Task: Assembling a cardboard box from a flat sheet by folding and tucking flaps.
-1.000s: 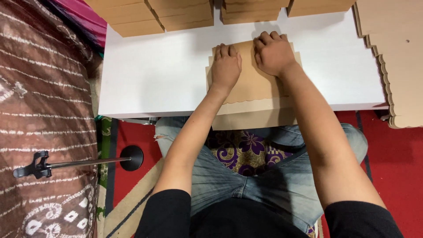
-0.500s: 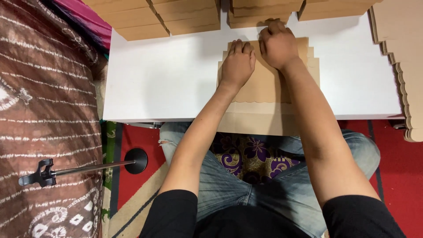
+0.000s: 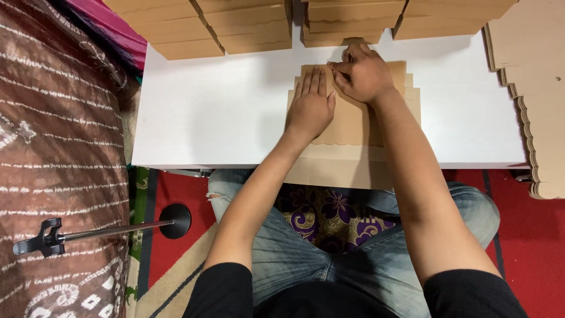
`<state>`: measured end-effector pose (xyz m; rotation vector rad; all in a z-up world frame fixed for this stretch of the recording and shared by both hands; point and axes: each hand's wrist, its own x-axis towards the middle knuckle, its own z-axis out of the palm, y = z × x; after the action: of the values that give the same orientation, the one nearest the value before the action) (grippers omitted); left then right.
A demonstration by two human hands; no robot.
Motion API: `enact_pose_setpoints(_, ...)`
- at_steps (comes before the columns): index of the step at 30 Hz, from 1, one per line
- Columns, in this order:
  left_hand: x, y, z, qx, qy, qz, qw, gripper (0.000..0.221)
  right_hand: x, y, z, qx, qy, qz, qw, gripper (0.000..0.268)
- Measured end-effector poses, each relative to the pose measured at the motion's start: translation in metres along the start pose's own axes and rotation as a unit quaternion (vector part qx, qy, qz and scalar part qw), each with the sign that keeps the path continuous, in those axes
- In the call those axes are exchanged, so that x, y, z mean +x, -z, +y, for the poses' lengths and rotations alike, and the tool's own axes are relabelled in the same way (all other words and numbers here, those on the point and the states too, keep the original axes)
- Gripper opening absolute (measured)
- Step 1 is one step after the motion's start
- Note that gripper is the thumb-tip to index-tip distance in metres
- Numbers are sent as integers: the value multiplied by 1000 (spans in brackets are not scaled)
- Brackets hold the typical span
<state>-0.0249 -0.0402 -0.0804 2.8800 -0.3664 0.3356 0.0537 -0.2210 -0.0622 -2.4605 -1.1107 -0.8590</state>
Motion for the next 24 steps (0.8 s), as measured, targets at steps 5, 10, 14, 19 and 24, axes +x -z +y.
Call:
enact_pose_setpoints(5,-27,6,25,60,39,10,997,67,-2,-4,3,2,-2,-19,1000,29)
enact_pose_setpoints(10,-56,10,42,107,66,1,992,71,-4,-5,1,6,1,-38,999,31)
enact_pose_setpoints(14,-71,28,48,145,42,30,988,67,-4,-6,1,-7,-1,-29,1000,29)
enact_pose_setpoints(19,-99,35,58,128,27,47,990,63,-6,-11,3,-3,-13,-36,999,30)
enact_pose_setpoints(24,-134,57,76,53,-8,108,993,59,-5,-11,3,0,4,-4,1000,29)
